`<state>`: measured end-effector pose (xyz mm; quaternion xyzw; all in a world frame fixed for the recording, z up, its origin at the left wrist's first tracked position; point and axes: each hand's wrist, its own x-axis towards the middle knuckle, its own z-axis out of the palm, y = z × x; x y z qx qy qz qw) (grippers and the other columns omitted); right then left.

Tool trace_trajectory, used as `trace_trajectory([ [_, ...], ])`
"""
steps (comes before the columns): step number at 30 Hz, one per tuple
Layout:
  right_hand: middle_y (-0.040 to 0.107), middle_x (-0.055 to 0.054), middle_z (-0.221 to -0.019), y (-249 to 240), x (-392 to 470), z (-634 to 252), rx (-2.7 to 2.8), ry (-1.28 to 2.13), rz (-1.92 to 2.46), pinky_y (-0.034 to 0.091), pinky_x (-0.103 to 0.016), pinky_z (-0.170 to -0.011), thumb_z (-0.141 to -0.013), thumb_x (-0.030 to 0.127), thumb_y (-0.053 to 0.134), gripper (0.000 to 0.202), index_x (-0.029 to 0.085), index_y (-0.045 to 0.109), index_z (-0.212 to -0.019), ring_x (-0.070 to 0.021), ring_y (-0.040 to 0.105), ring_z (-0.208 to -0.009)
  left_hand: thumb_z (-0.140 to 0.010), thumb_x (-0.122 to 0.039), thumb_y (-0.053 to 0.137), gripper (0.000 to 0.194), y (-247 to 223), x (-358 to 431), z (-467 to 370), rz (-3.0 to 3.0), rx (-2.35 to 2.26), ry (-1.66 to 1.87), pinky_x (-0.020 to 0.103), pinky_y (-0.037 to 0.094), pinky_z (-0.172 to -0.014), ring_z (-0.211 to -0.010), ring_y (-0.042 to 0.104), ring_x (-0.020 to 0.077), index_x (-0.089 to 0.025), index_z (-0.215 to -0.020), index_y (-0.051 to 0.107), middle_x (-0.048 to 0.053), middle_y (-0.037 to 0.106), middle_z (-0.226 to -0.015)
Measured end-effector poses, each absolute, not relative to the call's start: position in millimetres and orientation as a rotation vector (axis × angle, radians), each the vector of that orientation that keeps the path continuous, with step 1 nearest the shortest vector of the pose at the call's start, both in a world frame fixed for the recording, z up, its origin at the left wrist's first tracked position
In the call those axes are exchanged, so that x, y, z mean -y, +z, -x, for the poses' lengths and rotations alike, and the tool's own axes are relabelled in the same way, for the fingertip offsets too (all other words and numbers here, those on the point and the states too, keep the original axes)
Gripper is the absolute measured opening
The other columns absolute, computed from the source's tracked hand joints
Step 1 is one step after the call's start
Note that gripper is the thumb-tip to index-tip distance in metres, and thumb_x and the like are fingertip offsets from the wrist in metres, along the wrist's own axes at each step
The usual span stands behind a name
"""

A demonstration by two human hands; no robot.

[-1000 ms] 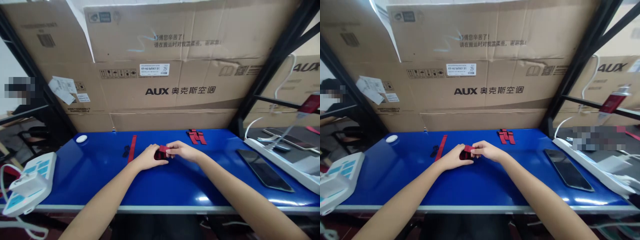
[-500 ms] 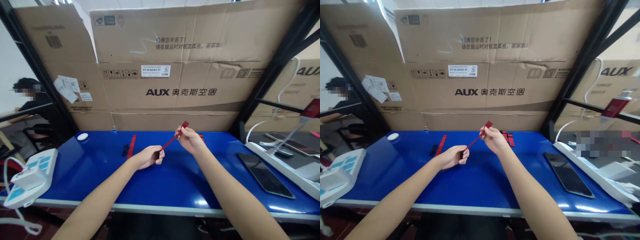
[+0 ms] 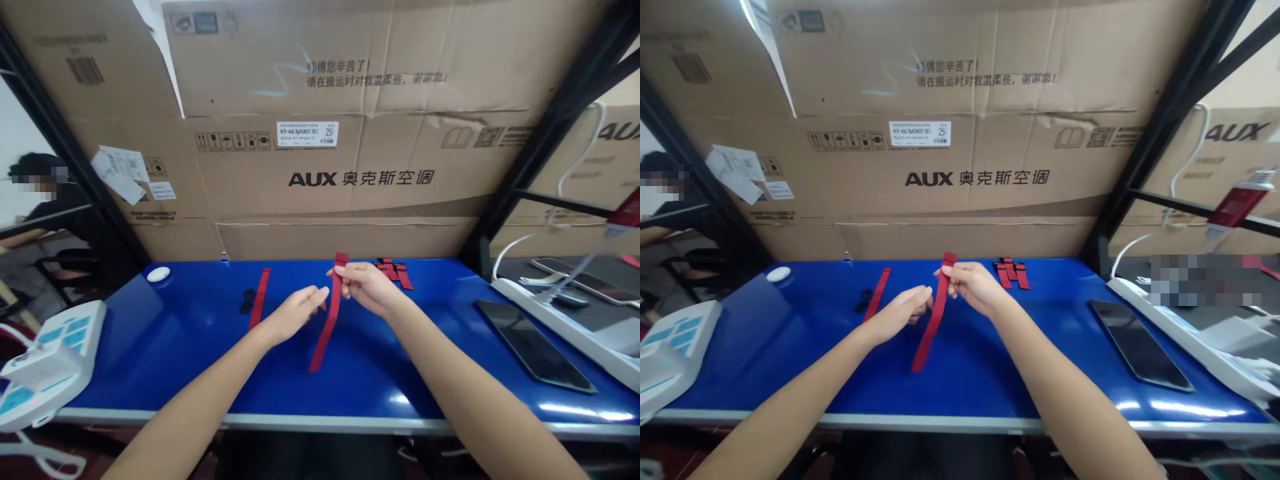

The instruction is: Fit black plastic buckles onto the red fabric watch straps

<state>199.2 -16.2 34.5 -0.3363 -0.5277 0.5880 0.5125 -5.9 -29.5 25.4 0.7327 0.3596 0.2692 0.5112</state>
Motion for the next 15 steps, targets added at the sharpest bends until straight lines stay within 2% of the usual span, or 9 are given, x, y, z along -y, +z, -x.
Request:
trace_trajectory([
  [3,0.058,-0.001,-0.055,22.1,17.2,-177.1,1.285,1.452,0.845,0.037,-0.024,-0.045,-0.072,0.039,0.077,0.028,0.012,0.072,-0.079,-0.0087,0.047,-0.046,-0.088,-0.066,0.041,0.054,23.2,33.4,1.5,-1.708,-0.759,0.562,0.022,0.026,-0.05,-0.051,0.028,0.0083,-0.017,-0.101,0.058,-0.006,0.036,-0.063],
  [6,0.061,-0.003,-0.057,16.5,14.0,-174.4,1.293,1.48,0.88,0.045,-0.026,-0.051,-0.072,0.041,0.076,0.03,0.012,0.07,-0.079,-0.0114,0.054,-0.05,-0.088,-0.061,0.046,0.048,19.2,28.5,3.3,-1.82,-0.839,0.591,0.024,0.035,-0.057,-0.059,0.042,0.011,-0.015,-0.091,0.06,-0.002,0.053,-0.07],
  [8,0.068,-0.008,-0.074,16.3,9.2,-183.8,1.361,1.438,0.96,0.052,-0.031,-0.063,-0.075,0.042,0.073,0.031,0.013,0.068,-0.086,-0.0165,0.064,-0.064,-0.092,-0.057,0.041,0.047,19.5,21.1,9.6,-1.958,-0.96,0.631,0.026,0.039,-0.063,-0.067,0.051,0.015,-0.015,-0.082,0.059,0.002,0.061,-0.076],
  [11,0.067,-0.015,-0.113,16.2,-0.7,-206.5,1.585,1.024,1.374,0.051,-0.037,-0.087,-0.082,0.037,0.066,0.039,0.014,0.062,-0.113,-0.0242,0.065,-0.099,-0.095,-0.047,0.038,0.039,27.0,8.9,28.5,-2.286,-1.354,0.602,0.031,0.043,-0.072,-0.081,0.061,0.0223,-0.017,-0.081,0.059,0.007,0.067,-0.085],
  [13,0.055,-0.02,-0.132,14.3,-6.6,-219.9,1.687,0.582,1.826,0.042,-0.041,-0.1,-0.084,0.033,0.064,0.047,0.011,0.056,-0.125,-0.03,0.054,-0.12,-0.094,-0.045,0.04,0.033,34.0,1.7,45.6,-2.384,-1.801,0.435,0.034,0.044,-0.074,-0.083,0.065,0.0271,-0.018,-0.093,0.059,0.01,0.068,-0.085],
  [15,0.045,-0.027,-0.14,11.5,-9.5,-226.8,1.744,0.33,2.191,0.037,-0.045,-0.104,-0.086,0.032,0.06,0.051,0.005,0.052,-0.129,-0.0364,0.045,-0.129,-0.095,-0.043,0.038,0.034,38.4,-4.2,62.5,-2.373,-2.079,0.288,0.038,0.046,-0.075,-0.088,0.067,0.0308,-0.017,-0.106,0.056,0.014,0.069,-0.092],
])
